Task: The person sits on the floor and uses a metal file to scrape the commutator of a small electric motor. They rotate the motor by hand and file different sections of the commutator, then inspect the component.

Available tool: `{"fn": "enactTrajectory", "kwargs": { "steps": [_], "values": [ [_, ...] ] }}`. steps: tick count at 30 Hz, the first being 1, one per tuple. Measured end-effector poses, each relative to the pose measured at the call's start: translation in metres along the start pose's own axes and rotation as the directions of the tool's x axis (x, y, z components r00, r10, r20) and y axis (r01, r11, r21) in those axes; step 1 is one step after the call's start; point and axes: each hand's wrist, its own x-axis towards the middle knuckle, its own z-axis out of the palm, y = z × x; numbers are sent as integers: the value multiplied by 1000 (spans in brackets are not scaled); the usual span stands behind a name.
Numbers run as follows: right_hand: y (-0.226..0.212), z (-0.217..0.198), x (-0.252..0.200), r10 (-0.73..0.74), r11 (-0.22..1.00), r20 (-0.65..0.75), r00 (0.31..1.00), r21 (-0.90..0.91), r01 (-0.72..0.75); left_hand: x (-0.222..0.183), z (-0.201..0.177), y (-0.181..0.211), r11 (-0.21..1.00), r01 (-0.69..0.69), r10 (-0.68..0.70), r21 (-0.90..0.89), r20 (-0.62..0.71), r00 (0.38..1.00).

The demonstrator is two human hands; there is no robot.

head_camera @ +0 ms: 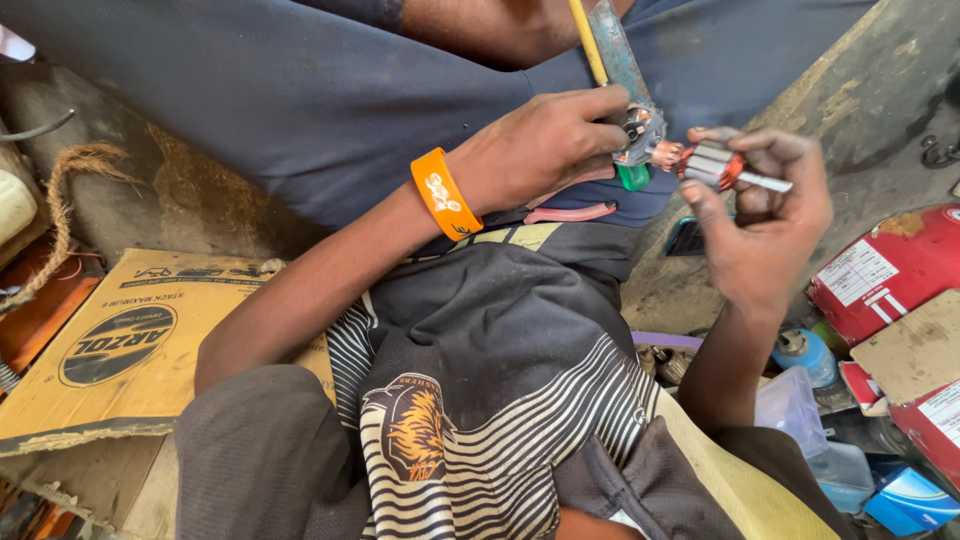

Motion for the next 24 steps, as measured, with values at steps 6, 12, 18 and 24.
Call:
{"fn": "enactTrajectory", "kwargs": {
  "steps": [6,12,18,24],
  "values": [
    [-2,13,-5,-139,966,30,990,-217,143,4,6,7,1000,4,-6,-21,-60,998],
    [6,16,-18,-192,942,-29,981,-285,176,4,19,2,996,36,-45,-79,-103,994],
    [19,18,-23,-52,998,-132,990,-41,47,-4,28,-3,997,33,-44,-64,-168,985],
    [12,17,-21,-79,971,-88,993,-234,56,-8,31,-10,984,47,-74,-170,-160,984]
  ]
}}
